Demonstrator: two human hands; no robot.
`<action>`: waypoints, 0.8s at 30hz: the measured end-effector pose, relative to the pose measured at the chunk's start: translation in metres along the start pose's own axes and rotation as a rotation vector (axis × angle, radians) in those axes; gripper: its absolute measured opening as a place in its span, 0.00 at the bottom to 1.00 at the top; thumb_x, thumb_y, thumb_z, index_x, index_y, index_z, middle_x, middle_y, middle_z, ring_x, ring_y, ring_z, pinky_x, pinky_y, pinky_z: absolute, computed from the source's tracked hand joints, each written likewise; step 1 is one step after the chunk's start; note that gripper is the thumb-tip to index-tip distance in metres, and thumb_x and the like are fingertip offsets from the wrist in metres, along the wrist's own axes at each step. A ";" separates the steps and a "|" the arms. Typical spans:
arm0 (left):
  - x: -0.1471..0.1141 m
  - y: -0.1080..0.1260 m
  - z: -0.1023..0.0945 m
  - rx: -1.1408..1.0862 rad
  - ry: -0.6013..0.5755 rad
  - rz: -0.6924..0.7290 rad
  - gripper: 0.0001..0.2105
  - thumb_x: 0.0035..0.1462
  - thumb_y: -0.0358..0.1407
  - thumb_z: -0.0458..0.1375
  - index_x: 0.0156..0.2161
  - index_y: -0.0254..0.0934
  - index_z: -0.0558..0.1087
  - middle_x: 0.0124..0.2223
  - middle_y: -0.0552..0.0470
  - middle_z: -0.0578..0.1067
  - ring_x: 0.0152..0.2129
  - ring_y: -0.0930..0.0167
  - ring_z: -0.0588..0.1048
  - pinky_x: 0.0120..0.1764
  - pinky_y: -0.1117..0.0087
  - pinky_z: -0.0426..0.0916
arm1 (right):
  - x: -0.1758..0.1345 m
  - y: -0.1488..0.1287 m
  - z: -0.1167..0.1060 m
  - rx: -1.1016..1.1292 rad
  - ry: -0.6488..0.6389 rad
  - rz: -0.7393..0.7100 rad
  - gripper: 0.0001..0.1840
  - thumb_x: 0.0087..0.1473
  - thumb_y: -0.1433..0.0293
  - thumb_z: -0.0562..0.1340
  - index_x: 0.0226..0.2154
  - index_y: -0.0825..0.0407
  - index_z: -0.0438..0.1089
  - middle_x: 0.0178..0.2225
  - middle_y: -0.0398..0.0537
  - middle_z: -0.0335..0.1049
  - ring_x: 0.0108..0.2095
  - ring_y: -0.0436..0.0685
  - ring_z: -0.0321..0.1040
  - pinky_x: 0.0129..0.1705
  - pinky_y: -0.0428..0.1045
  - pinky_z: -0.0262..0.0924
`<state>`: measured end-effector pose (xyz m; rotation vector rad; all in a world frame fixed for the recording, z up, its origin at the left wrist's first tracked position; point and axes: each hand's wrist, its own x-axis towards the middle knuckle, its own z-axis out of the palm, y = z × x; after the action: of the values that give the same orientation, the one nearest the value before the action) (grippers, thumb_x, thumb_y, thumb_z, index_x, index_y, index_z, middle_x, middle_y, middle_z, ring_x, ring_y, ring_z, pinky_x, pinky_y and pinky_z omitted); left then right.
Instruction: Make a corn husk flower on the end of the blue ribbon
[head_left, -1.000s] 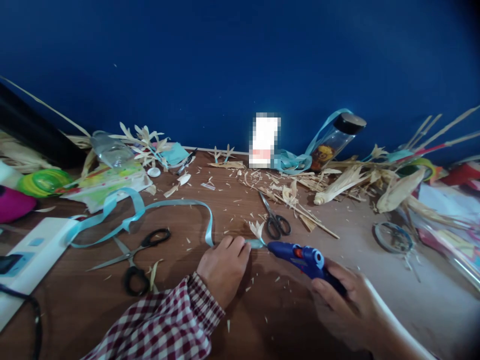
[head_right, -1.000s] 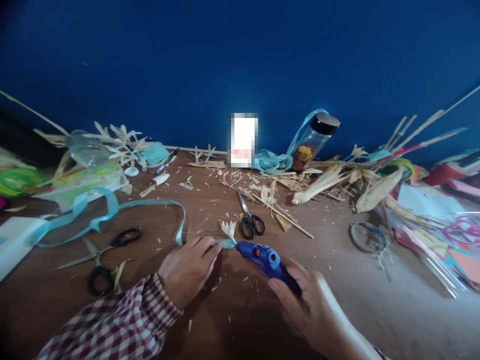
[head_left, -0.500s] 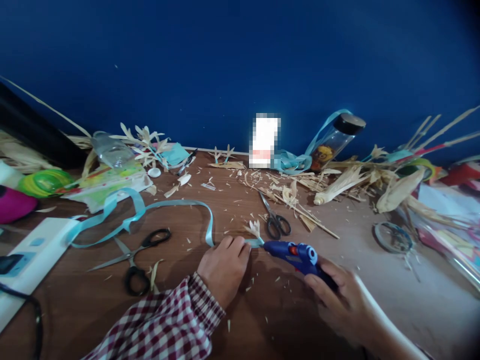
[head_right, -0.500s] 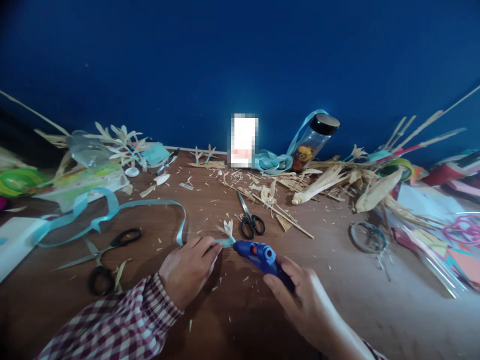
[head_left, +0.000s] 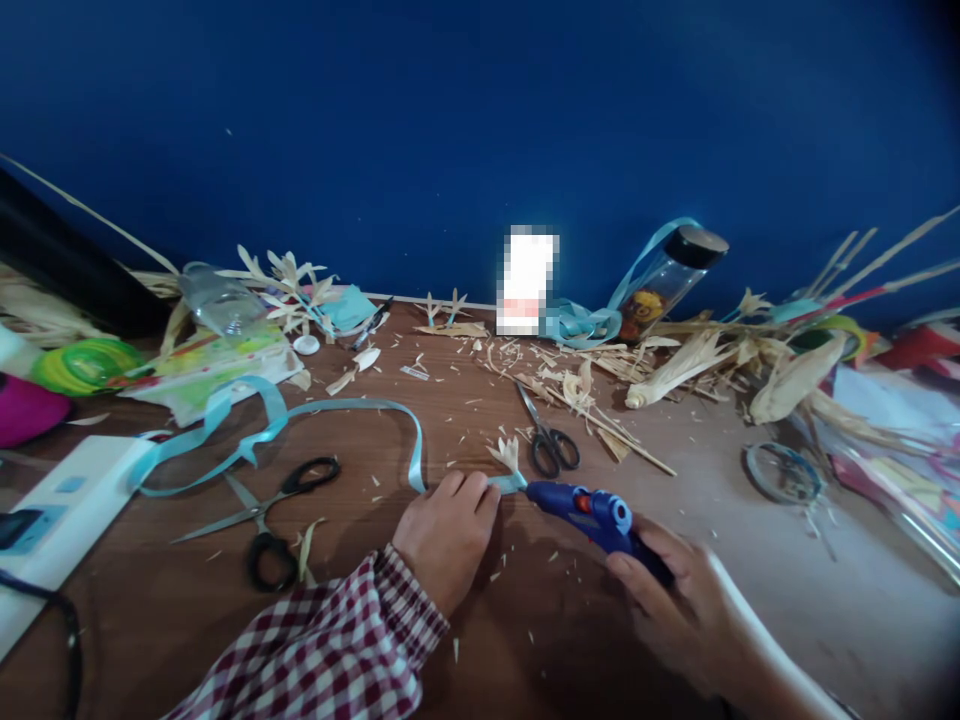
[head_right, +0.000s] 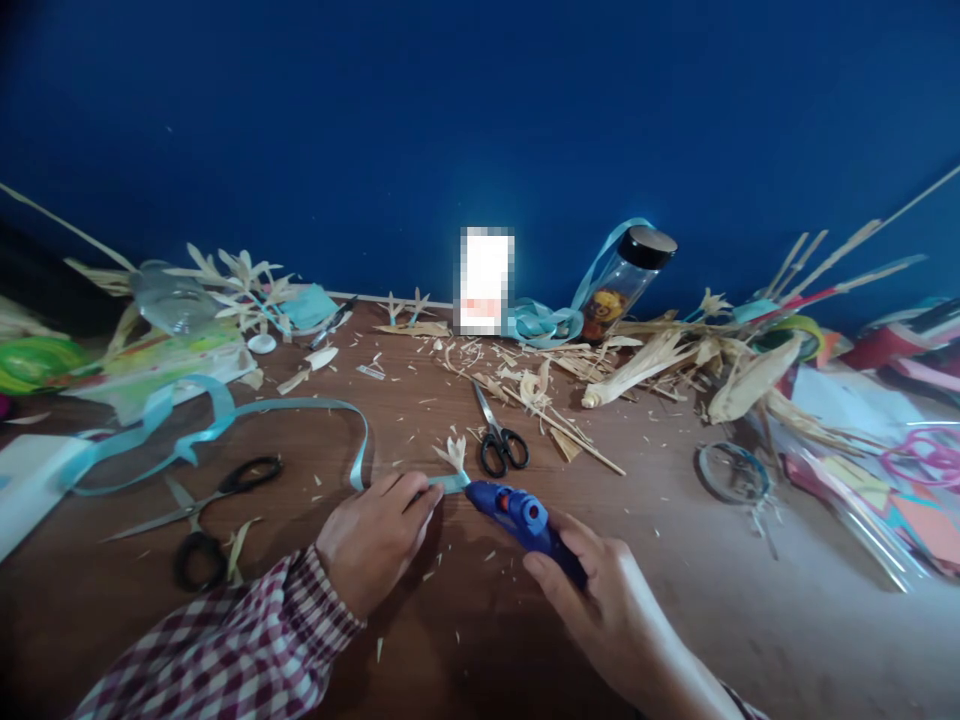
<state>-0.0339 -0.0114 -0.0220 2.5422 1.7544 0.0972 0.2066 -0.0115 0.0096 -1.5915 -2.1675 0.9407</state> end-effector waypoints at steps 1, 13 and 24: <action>0.000 0.000 -0.001 -0.003 -0.010 0.001 0.10 0.60 0.31 0.51 0.46 0.39 0.68 0.39 0.51 0.71 0.36 0.67 0.68 0.31 0.69 0.66 | -0.002 0.000 -0.002 -0.007 0.012 0.009 0.16 0.56 0.60 0.55 0.39 0.54 0.68 0.19 0.41 0.64 0.20 0.51 0.61 0.23 0.44 0.57; 0.000 0.000 0.005 0.026 0.049 -0.032 0.10 0.63 0.32 0.47 0.43 0.38 0.70 0.36 0.52 0.71 0.34 0.68 0.69 0.28 0.69 0.64 | 0.007 -0.014 0.002 0.017 0.009 -0.011 0.17 0.57 0.61 0.54 0.40 0.56 0.68 0.21 0.42 0.67 0.21 0.51 0.62 0.23 0.44 0.58; -0.001 0.000 0.001 0.012 0.029 -0.006 0.10 0.61 0.31 0.49 0.45 0.38 0.69 0.36 0.50 0.70 0.35 0.66 0.69 0.28 0.68 0.65 | 0.010 -0.005 0.009 -0.007 0.053 -0.041 0.16 0.56 0.61 0.55 0.41 0.55 0.68 0.20 0.41 0.66 0.20 0.50 0.61 0.21 0.43 0.55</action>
<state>-0.0339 -0.0127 -0.0232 2.5566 1.7775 0.1245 0.1944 -0.0064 0.0051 -1.5513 -2.1615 0.8695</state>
